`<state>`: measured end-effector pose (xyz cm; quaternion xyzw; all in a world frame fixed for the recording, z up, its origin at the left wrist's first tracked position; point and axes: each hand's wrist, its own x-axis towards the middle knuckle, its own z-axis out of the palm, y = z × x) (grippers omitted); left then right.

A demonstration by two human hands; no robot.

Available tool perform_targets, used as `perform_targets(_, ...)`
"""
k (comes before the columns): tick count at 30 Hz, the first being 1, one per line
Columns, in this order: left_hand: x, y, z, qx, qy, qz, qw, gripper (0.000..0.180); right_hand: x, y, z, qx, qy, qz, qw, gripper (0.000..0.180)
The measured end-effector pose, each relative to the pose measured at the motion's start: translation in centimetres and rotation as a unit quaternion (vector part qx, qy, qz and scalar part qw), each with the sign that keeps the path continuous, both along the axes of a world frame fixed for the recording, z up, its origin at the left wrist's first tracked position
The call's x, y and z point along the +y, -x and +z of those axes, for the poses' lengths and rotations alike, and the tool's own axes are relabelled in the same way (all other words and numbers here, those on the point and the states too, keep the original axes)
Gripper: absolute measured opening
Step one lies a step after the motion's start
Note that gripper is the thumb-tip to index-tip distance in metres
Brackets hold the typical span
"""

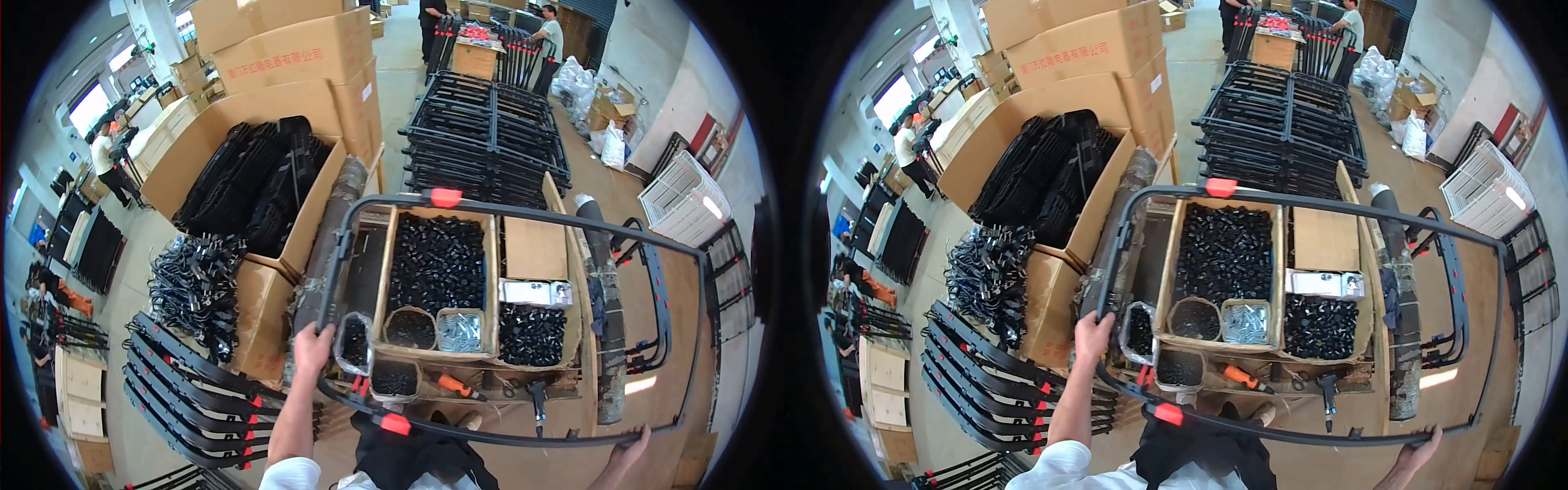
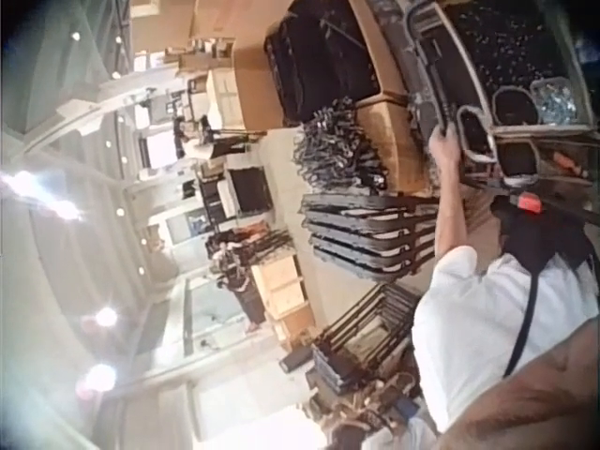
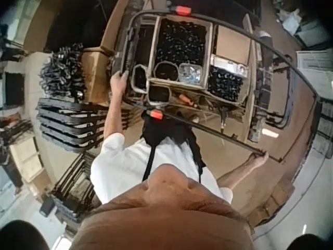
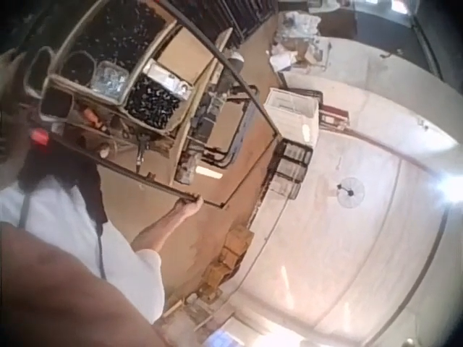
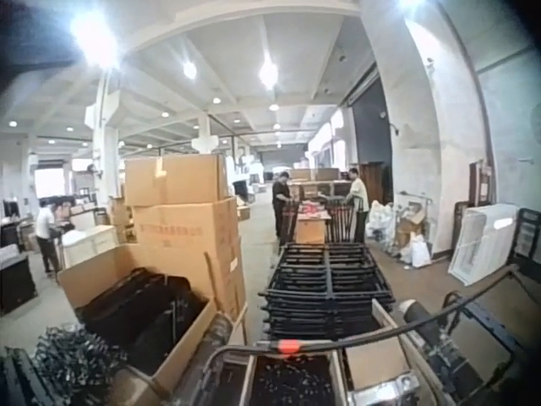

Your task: The user is assembling a plastic housing onto a metal frame using a power screwdriver and various components.

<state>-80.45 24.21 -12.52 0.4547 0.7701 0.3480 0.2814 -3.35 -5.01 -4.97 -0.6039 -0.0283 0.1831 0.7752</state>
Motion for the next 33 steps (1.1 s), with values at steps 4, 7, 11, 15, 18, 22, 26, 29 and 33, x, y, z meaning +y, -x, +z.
perform_targets(4, -0.8, 8.0, -2.2, 0.033, 0.048, 0.035, 0.998, 0.031, 7.0, 6.3, 1.0, -0.01, 0.015, 0.054, 0.998, 0.017)
perform_targets(7, -1.7, 10.5, -4.9, 0.035, 0.03, 0.021, 0.999, 0.026, 8.5, 6.5, -1.0, 0.018, 0.046, 0.12, 0.992, 0.015)
perform_targets(11, -1.8, 8.8, -2.5, 0.14, 0.05, 0.009, 0.989, 0.03, 9.0, 8.8, -1.8, 0.06, 0.145, 0.099, 0.983, 0.015)
perform_targets(15, -3.6, 10.0, -4.4, 0.225, -0.069, -0.02, 0.972, 0.03, 8.0, 7.2, -7.9, 0.154, 0.171, 0.156, 0.96, 0.01)
perform_targets(18, -3.3, 9.5, -6.8, 0.257, -0.066, -0.034, 0.964, 0.031, 6.0, 6.4, -14.1, 0.142, 0.167, 0.227, 0.949, 0.013)
perform_targets(22, -2.7, 9.2, -7.7, 0.289, -0.077, -0.051, 0.953, 0.035, 5.3, 7.4, -19.9, -0.07, 0.474, 0.316, 0.819, 0.031)
perform_targets(26, -1.9, 7.6, -5.0, 0.387, -0.028, -0.022, 0.921, 0.045, 11.5, 10.6, -23.1, -0.336, 0.59, 0.331, 0.655, 0.065)
perform_targets(29, 0.5, 0.4, -2.0, 0.375, -0.066, 0.031, 0.924, 0.042, 13.9, 11.4, -23.5, -0.333, 0.625, 0.346, 0.615, 0.068)
perform_targets(33, 4.4, -13.4, -0.6, 0.107, -0.108, -0.196, 0.969, 0.031, 12.1, 8.2, -27.2, -0.39, 0.61, 0.358, 0.59, 0.04)
